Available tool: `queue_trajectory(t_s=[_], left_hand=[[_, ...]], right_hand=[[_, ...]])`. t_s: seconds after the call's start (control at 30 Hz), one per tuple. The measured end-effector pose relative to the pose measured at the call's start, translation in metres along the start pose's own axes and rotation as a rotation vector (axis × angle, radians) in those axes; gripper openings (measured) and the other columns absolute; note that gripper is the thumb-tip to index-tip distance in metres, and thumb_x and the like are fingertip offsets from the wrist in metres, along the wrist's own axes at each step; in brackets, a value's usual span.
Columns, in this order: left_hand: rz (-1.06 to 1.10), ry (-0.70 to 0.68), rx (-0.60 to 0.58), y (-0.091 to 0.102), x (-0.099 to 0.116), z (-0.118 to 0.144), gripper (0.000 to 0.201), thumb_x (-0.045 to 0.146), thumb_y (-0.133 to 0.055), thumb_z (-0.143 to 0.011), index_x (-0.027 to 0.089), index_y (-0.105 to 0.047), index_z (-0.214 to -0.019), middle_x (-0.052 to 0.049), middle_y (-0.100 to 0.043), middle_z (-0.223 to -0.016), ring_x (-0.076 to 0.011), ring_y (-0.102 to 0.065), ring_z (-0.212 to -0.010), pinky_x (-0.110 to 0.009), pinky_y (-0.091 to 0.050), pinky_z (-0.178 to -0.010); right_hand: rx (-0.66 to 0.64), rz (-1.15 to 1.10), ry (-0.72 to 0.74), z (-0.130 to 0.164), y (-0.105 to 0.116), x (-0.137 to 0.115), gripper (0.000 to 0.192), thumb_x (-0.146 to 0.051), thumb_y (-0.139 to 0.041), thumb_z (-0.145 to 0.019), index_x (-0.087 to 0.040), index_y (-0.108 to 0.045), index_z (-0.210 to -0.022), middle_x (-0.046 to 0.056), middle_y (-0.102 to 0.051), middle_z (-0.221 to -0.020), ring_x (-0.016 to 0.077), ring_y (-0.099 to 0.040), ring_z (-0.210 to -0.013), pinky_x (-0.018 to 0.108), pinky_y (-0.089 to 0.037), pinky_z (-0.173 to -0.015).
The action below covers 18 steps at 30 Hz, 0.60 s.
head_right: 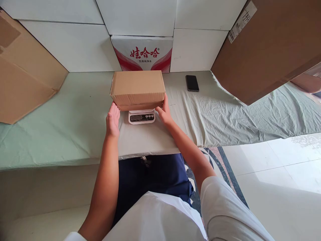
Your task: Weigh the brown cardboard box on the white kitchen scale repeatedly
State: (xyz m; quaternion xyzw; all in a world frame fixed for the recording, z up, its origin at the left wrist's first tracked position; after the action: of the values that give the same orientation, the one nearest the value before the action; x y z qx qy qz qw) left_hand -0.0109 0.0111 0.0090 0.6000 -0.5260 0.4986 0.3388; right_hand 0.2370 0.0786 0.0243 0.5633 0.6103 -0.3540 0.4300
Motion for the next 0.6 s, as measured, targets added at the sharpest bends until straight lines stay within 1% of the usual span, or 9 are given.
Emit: queue_trajectory(t_s=[0.07, 0.13, 0.2, 0.27, 0.33, 0.43, 0.5, 0.6], left_hand=[[-0.008, -0.026, -0.012, 0.001, 0.002, 0.0, 0.102, 0.09, -0.044, -0.081, 0.024, -0.044, -0.159, -0.012, -0.03, -0.174, -0.0289, -0.024, -0.163, -0.04, -0.022, -0.134], [-0.016, -0.064, 0.002, 0.004, 0.006, 0.0, 0.099, 0.088, -0.044, -0.084, 0.024, -0.043, -0.16, -0.01, -0.029, -0.175, -0.0272, -0.022, -0.164, -0.038, -0.022, -0.134], [-0.033, -0.092, 0.036, 0.009, 0.01, 0.0, 0.095, 0.087, -0.04, -0.086, 0.028, -0.043, -0.16, -0.007, -0.028, -0.176, -0.0253, -0.019, -0.165, -0.038, -0.021, -0.134], [-0.053, -0.093, 0.066, 0.014, 0.012, 0.001, 0.092, 0.087, -0.034, -0.088, 0.031, -0.042, -0.16, -0.004, -0.026, -0.176, -0.0244, -0.017, -0.165, -0.039, -0.021, -0.134], [-0.066, -0.077, 0.077, 0.017, 0.012, 0.001, 0.091, 0.087, -0.032, -0.088, 0.033, -0.041, -0.16, -0.002, -0.026, -0.177, -0.0243, -0.016, -0.165, -0.039, -0.021, -0.134], [-0.054, -0.069, 0.073, 0.019, 0.011, 0.001, 0.091, 0.086, -0.032, -0.089, 0.032, -0.041, -0.161, -0.003, -0.025, -0.177, -0.0242, -0.015, -0.165, -0.039, -0.02, -0.134], [-0.036, -0.071, 0.074, 0.019, 0.011, 0.001, 0.09, 0.085, -0.034, -0.09, 0.03, -0.04, -0.161, -0.004, -0.023, -0.177, -0.0237, -0.016, -0.165, -0.039, -0.02, -0.135], [-0.034, -0.068, 0.082, 0.019, 0.01, 0.001, 0.09, 0.084, -0.032, -0.091, 0.03, -0.039, -0.162, -0.005, -0.023, -0.177, -0.0228, -0.016, -0.165, -0.039, -0.019, -0.135]], right_hand=[[-0.006, -0.017, 0.017, -0.001, 0.001, 0.0, 0.08, -0.055, -0.061, -0.08, -0.033, -0.032, -0.151, 0.006, -0.043, -0.159, 0.0292, -0.041, -0.15, 0.051, -0.037, -0.129], [0.024, -0.025, 0.031, -0.003, 0.007, 0.003, 0.081, -0.055, -0.058, -0.081, -0.036, -0.027, -0.154, 0.003, -0.034, -0.167, 0.0281, -0.032, -0.158, 0.053, -0.031, -0.132], [0.116, -0.025, 0.03, -0.007, 0.019, 0.008, 0.082, -0.055, -0.054, -0.083, -0.039, -0.019, -0.156, 0.0, -0.024, -0.172, 0.0271, -0.022, -0.164, 0.056, -0.024, -0.134], [0.231, -0.042, 0.008, -0.011, 0.034, 0.014, 0.081, -0.054, -0.05, -0.084, -0.04, -0.015, -0.156, -0.001, -0.019, -0.173, 0.0275, -0.017, -0.167, 0.059, -0.02, -0.135], [0.316, -0.08, -0.023, -0.015, 0.047, 0.018, 0.081, -0.051, -0.048, -0.083, -0.039, -0.015, -0.156, 0.001, -0.018, -0.174, 0.0291, -0.017, -0.167, 0.061, -0.02, -0.134], [0.382, -0.13, -0.06, -0.018, 0.057, 0.02, 0.08, -0.048, -0.047, -0.082, -0.037, -0.017, -0.155, 0.003, -0.02, -0.173, 0.0303, -0.02, -0.166, 0.061, -0.022, -0.133], [0.387, -0.132, -0.07, -0.018, 0.058, 0.018, 0.081, -0.048, -0.046, -0.082, -0.036, -0.016, -0.156, 0.004, -0.019, -0.173, 0.0298, -0.02, -0.166, 0.06, -0.022, -0.133], [0.357, -0.103, -0.078, -0.018, 0.054, 0.016, 0.08, -0.049, -0.044, -0.083, -0.037, -0.014, -0.157, 0.004, -0.019, -0.173, 0.0299, -0.02, -0.166, 0.062, -0.021, -0.132]])
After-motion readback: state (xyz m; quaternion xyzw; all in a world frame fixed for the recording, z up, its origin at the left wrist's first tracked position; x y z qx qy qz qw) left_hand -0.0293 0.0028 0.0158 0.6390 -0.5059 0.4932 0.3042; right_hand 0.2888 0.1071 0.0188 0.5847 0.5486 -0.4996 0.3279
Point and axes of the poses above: each hand's wrist, its own z-axis away from the middle knuckle, its own y-axis out of the back of the hand, x = y × z, the point moved 4 cm from there along -z, towards the middle knuckle
